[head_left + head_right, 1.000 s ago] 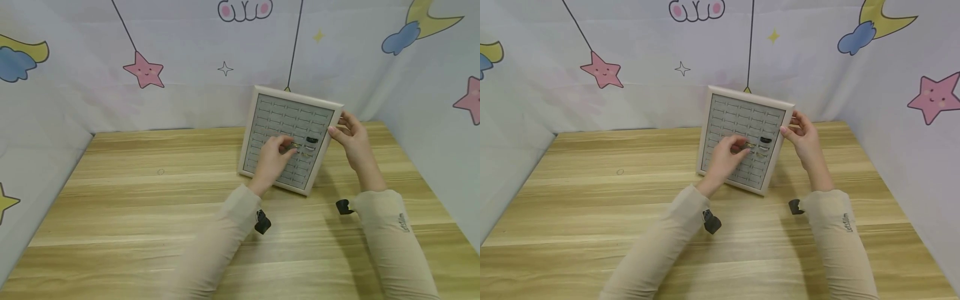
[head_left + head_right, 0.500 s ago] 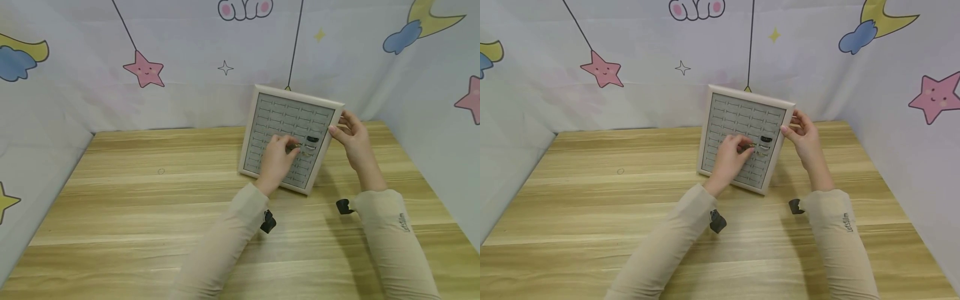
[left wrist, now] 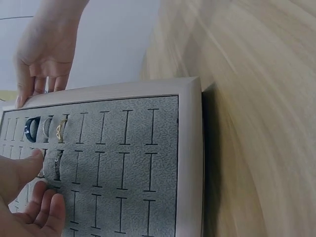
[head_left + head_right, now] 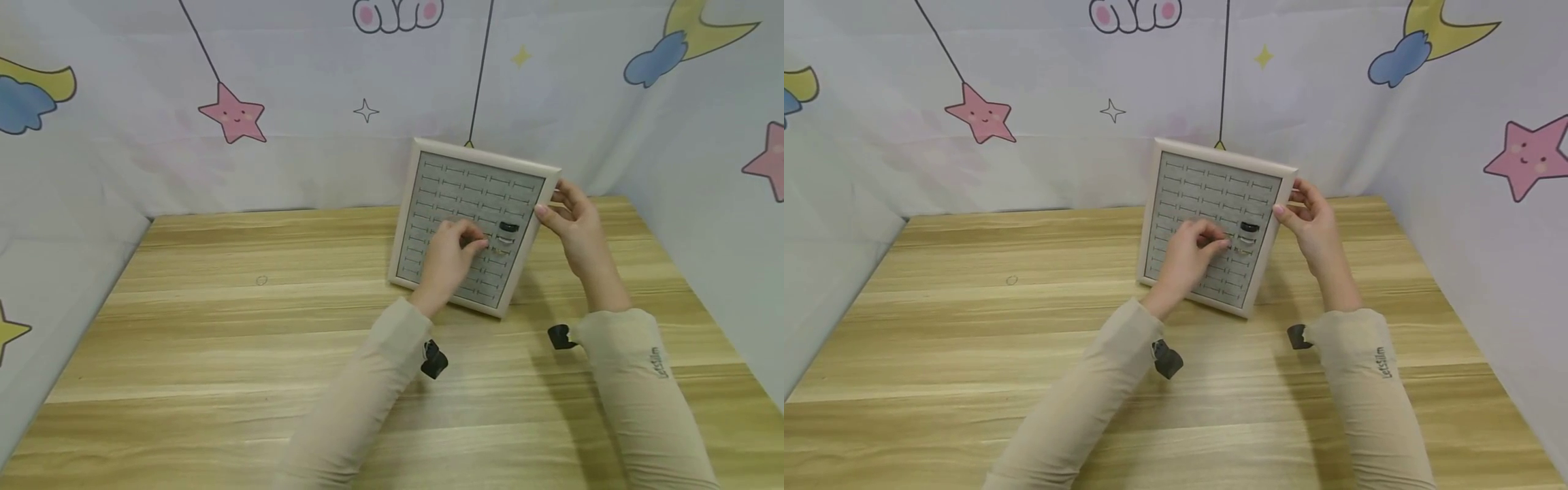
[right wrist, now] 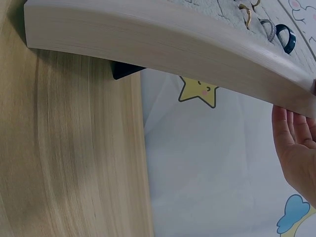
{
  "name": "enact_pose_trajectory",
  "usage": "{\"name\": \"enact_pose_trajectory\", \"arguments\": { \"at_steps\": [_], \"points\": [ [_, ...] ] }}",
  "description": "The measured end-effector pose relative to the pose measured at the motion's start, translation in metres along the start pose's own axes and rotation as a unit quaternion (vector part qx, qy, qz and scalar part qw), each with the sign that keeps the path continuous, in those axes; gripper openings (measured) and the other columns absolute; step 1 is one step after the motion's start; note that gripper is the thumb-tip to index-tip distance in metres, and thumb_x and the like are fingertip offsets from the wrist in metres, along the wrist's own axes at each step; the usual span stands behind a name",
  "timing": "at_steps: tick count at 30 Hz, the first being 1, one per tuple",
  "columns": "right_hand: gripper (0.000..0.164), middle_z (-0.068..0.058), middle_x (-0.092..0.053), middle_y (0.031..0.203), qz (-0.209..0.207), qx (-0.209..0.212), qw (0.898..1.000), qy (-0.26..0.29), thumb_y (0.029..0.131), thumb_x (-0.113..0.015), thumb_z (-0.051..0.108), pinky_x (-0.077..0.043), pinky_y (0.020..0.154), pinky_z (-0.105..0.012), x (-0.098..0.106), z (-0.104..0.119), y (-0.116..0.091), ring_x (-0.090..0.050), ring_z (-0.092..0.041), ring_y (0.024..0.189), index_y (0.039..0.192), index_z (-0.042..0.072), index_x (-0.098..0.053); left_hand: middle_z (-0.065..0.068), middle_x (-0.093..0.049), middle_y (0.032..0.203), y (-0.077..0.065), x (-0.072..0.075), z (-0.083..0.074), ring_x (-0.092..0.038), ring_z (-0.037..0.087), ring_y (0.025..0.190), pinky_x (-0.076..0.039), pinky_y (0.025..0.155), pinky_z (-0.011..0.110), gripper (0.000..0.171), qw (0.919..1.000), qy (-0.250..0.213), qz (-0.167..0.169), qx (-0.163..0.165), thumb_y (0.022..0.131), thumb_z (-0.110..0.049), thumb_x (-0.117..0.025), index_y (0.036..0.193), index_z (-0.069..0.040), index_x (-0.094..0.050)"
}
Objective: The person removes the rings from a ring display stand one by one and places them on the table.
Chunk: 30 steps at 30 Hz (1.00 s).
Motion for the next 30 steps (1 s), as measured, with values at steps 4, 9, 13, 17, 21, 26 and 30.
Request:
{"name": "enact_pose_trajectory", "arguments": {
  "at_steps": [4, 9, 13, 17, 21, 26, 30],
  "points": [
    [0.058, 0.008, -0.056, 0.106, 0.002, 0.0, 1.0, 0.004, 0.09, -0.065, 0.009, -0.049, 0.081, -0.008, -0.002, 0.0, 0.0, -0.057, -0.003, 0.094, 0.142, 0.003, -0.039, 0.005, -0.062, 0.099, -0.001, 0.005, 0.001, -0.057, 0.016, 0.092, -0.047, 0.079, 0.023, 0.014, 0.9999, -0.016, 0.0, 0.0, 0.088, -0.023, -0.066, 0.094, -0.01, -0.067],
    [0.056, 0.008, -0.056, 0.106, 0.004, 0.003, 1.0, 0.005, 0.09, -0.064, 0.008, -0.049, 0.08, -0.008, -0.002, 0.001, 0.0, -0.057, -0.003, 0.094, 0.141, 0.005, -0.041, 0.006, -0.065, 0.104, -0.003, 0.017, 0.002, -0.06, 0.019, 0.098, -0.05, 0.084, 0.027, 0.016, 0.9989, -0.044, -0.012, -0.007, 0.088, -0.021, -0.066, 0.097, -0.008, -0.068],
    [0.057, 0.008, -0.056, 0.105, 0.001, 0.003, 1.0, 0.002, 0.09, -0.063, 0.007, -0.049, 0.08, -0.008, -0.002, 0.001, 0.0, -0.058, -0.003, 0.094, 0.142, 0.004, -0.04, 0.005, -0.067, 0.109, -0.004, 0.031, 0.01, -0.06, 0.02, 0.102, -0.052, 0.084, 0.029, 0.017, 0.9988, -0.039, -0.031, -0.001, 0.089, -0.021, -0.066, 0.1, -0.008, -0.068],
    [0.059, 0.009, -0.055, 0.106, -0.003, -0.002, 1.0, -0.006, 0.09, -0.063, 0.007, -0.049, 0.081, -0.008, -0.001, 0.0, -0.001, -0.057, -0.002, 0.095, 0.143, 0.003, -0.037, 0.006, -0.067, 0.115, -0.003, 0.05, 0.026, -0.061, 0.022, 0.105, -0.053, 0.087, 0.033, 0.022, 0.9976, -0.041, -0.05, 0.024, 0.089, -0.021, -0.067, 0.108, -0.009, -0.066],
    [0.061, 0.01, -0.055, 0.107, -0.003, -0.006, 1.0, -0.012, 0.09, -0.063, 0.007, -0.048, 0.081, -0.007, -0.001, -0.001, 0.0, -0.056, -0.002, 0.097, 0.144, 0.002, -0.035, 0.006, -0.065, 0.121, -0.001, 0.07, 0.05, -0.06, 0.023, 0.109, -0.053, 0.088, 0.036, 0.03, 0.9934, -0.061, -0.073, 0.065, 0.089, -0.021, -0.067, 0.117, -0.01, -0.063],
    [0.062, 0.01, -0.055, 0.107, -0.003, -0.005, 1.0, -0.016, 0.09, -0.063, 0.007, -0.048, 0.081, -0.007, 0.0, -0.001, -0.001, -0.055, -0.002, 0.097, 0.145, 0.002, -0.034, 0.006, -0.063, 0.126, -0.002, 0.097, 0.085, -0.057, 0.024, 0.109, -0.051, 0.088, 0.038, 0.036, 0.9865, -0.066, -0.099, 0.112, 0.09, -0.02, -0.067, 0.123, -0.01, -0.061],
    [0.061, 0.01, -0.056, 0.106, -0.003, -0.003, 1.0, -0.01, 0.09, -0.064, 0.008, -0.048, 0.081, -0.007, 0.0, -0.001, -0.001, -0.056, -0.003, 0.096, 0.144, 0.003, -0.036, 0.009, -0.061, 0.127, -0.008, 0.117, 0.108, -0.055, 0.026, 0.108, -0.049, 0.086, 0.039, 0.037, 0.9841, -0.052, -0.114, 0.126, 0.091, -0.018, -0.066, 0.126, -0.008, -0.06]
  ]
}}
Point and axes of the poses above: each hand's wrist, its own y-axis towards the middle knuckle, its own x-axis out of the back of the hand, z = x × y, the point moved 8 cm from there along y, towards the middle knuckle
